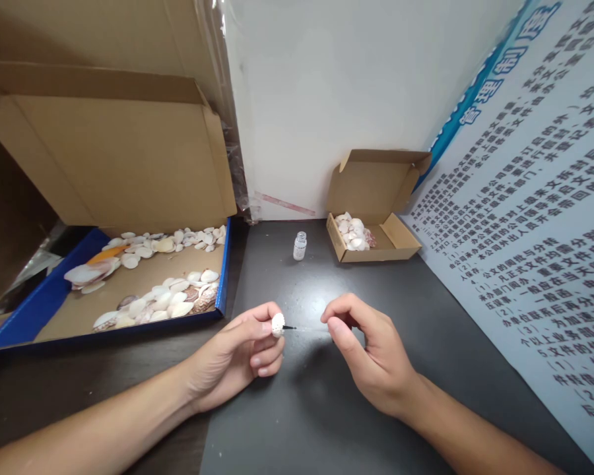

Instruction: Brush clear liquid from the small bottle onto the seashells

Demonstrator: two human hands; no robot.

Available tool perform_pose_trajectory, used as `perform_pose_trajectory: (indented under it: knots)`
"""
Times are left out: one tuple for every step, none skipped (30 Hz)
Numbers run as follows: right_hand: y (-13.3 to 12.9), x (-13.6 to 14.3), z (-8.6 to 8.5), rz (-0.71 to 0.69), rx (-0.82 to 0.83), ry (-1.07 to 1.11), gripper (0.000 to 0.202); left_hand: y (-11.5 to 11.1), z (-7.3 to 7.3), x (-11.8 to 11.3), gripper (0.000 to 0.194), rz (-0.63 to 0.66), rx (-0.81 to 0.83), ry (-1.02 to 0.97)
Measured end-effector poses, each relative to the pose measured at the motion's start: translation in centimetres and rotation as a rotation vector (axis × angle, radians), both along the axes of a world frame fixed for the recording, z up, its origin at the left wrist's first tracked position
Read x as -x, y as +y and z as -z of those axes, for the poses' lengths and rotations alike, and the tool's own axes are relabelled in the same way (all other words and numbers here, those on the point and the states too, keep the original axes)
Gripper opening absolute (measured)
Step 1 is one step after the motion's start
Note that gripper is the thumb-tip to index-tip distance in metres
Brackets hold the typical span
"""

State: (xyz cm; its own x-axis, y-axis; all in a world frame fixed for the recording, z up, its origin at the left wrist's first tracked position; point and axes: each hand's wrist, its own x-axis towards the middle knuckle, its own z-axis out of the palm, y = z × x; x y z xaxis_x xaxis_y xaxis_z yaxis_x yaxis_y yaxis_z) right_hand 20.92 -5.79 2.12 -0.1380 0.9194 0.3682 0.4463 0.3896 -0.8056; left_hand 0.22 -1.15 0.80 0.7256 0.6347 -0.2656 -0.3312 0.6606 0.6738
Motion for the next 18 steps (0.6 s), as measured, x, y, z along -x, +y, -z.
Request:
perform_pose_trajectory:
  knots:
    - [0.02,0.02,0.00,-0.016,0.001,0.001,0.013,0.01,0.01,0.01,0.007,0.005,0.002,0.004]
    - [0.06,0.06,0.02,-0.023,0.002,-0.003,0.013,0.02,0.02,0.01,0.008,0.008,0.003,0.008]
    - [0.12,0.13,0.03,-0.017,-0.001,-0.013,0.012,0.03,0.04,0.01,0.008,0.011,0.003,0.009]
    - [0.18,0.20,0.05,-0.001,-0.004,-0.027,0.011,0.05,0.06,0.00,0.009,0.012,0.002,0.007]
    - [0.23,0.26,0.05,0.019,-0.008,-0.038,0.011,0.07,0.08,0.00,0.009,0.011,0.001,0.004]
    - [0.27,0.30,0.06,0.036,-0.011,-0.044,0.011,0.08,0.10,-0.01,0.009,0.010,0.001,0.001]
    - [0.28,0.32,0.05,0.044,-0.009,-0.043,0.011,0.08,0.11,-0.01,0.010,0.007,0.003,-0.001]
    - [0.27,0.30,0.04,0.040,-0.003,-0.034,0.011,0.07,0.12,-0.01,0.009,0.003,0.006,0.000]
    - [0.24,0.26,0.03,0.028,0.001,-0.018,0.011,0.06,0.12,-0.01,0.009,0.001,0.013,0.002]
    - [0.19,0.21,0.03,0.015,0.002,-0.001,0.010,0.04,0.12,0.00,0.008,-0.002,0.018,0.006]
    - [0.13,0.16,0.03,0.005,-0.001,0.015,0.010,0.03,0.11,0.01,0.008,-0.003,0.023,0.010]
    - [0.08,0.11,0.04,-0.002,-0.008,0.029,0.010,0.02,0.11,0.02,0.007,-0.004,0.026,0.013]
    - [0.04,0.08,0.06,-0.005,-0.017,0.041,0.011,0.02,0.10,0.03,0.006,-0.005,0.027,0.015]
    - [0.03,0.08,0.09,-0.006,-0.023,0.048,0.011,0.02,0.10,0.04,0.006,-0.005,0.027,0.014]
    - [0.04,0.10,0.12,-0.001,-0.026,0.047,0.011,0.03,0.11,0.04,0.005,-0.006,0.027,0.011]
    - [0.08,0.14,0.16,0.014,-0.027,0.037,0.010,0.04,0.13,0.05,0.006,-0.008,0.027,0.008]
    - [0.14,0.19,0.19,0.037,-0.029,0.021,0.009,0.05,0.15,0.05,0.006,-0.007,0.028,0.005]
    - [0.20,0.24,0.21,0.066,-0.031,0.002,0.009,0.06,0.17,0.05,0.006,-0.007,0.028,0.002]
